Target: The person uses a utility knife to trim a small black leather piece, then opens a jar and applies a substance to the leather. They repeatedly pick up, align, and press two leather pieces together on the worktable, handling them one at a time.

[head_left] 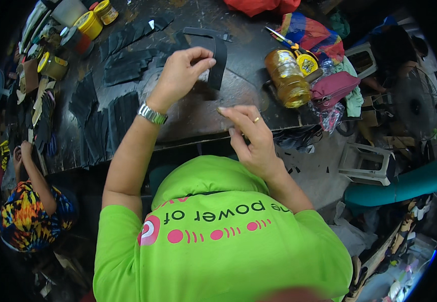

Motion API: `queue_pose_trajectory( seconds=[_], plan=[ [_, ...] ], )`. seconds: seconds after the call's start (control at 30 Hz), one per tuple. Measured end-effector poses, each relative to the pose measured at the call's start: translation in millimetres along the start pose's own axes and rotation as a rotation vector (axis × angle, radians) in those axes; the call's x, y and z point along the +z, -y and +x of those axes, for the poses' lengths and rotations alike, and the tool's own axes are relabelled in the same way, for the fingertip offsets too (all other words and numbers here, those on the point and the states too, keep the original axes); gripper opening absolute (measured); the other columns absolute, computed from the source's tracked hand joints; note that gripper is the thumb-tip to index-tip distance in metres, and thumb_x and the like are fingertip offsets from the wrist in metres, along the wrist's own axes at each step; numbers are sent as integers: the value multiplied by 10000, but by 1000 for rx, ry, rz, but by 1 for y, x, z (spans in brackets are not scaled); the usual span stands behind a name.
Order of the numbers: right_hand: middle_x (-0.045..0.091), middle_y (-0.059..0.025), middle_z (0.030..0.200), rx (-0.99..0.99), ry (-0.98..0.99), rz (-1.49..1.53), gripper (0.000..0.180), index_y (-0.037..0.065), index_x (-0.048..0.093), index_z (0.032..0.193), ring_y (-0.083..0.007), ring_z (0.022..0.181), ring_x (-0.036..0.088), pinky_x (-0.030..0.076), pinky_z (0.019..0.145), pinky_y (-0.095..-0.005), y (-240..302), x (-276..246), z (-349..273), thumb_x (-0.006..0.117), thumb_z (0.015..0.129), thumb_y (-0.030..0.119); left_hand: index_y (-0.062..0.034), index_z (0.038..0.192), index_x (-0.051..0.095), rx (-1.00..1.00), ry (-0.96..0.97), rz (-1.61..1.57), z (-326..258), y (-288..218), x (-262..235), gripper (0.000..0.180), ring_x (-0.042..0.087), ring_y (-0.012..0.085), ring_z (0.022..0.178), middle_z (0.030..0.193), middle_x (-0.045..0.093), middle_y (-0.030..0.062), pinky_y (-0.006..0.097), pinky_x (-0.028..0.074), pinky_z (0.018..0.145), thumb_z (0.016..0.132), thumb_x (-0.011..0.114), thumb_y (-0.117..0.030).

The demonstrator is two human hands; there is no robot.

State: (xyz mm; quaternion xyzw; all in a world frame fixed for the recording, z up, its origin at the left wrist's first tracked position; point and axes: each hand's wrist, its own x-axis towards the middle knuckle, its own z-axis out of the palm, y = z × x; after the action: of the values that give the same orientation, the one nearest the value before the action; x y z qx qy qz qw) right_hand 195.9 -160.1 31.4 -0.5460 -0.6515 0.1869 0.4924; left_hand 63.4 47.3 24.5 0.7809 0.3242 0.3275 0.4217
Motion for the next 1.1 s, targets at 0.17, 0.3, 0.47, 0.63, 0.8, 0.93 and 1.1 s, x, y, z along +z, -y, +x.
queue_pose_trajectory(
  seconds=[0.17,0.3,0.47,0.63,0.8,0.93,1.1],
  plan=[
    [637,-157,1140,28,4,28,528,46,634,1317,-308,890,671,544,744,-358,8,-24,-10,609,820,-133,-4,1145,711,167,215,297,93,0,29,288,702,199,890,1002,751,120,329,535,818,977,680,-236],
    [633,-123,1156,30,-45,12,518,19,644,1300,-133,738,548,479,669,-266,2,-36,-14,625,811,-153,-70,1134,736,235,379,330,150,13,75,242,715,293,964,1053,751,157,382,536,865,966,669,-231],
    [650,-159,1151,146,-38,18,491,31,649,1291,-297,949,675,547,781,-351,-2,-42,-20,631,826,-127,-111,1173,728,352,570,375,179,23,123,231,693,316,994,1087,730,153,405,532,883,959,670,-177],
    [644,-131,1154,119,-17,1,492,26,653,1288,-186,824,599,502,700,-288,-7,-39,-18,628,824,-136,-131,1165,742,511,257,491,160,21,114,238,675,326,980,1063,687,144,412,542,866,931,709,-158],
    [675,-156,1100,147,-8,-51,461,31,668,1254,-322,970,675,544,821,-377,-11,-43,-20,635,819,-118,-91,1128,770,306,112,460,132,26,5,236,736,274,951,1066,762,142,365,572,860,924,725,-202],
    [676,-155,1099,155,22,-39,456,28,662,1258,-320,971,673,538,826,-376,-13,-32,-19,633,826,-117,-68,1110,775,84,100,610,79,31,-62,218,737,226,921,1044,772,122,348,579,832,931,734,-184],
    [659,-125,1101,86,68,-34,472,24,651,1287,-196,833,605,491,690,-282,-7,-14,-10,623,843,-134,-75,1064,788,114,177,669,44,44,-70,203,716,256,924,1028,748,97,350,559,844,894,755,-181]
  ],
)
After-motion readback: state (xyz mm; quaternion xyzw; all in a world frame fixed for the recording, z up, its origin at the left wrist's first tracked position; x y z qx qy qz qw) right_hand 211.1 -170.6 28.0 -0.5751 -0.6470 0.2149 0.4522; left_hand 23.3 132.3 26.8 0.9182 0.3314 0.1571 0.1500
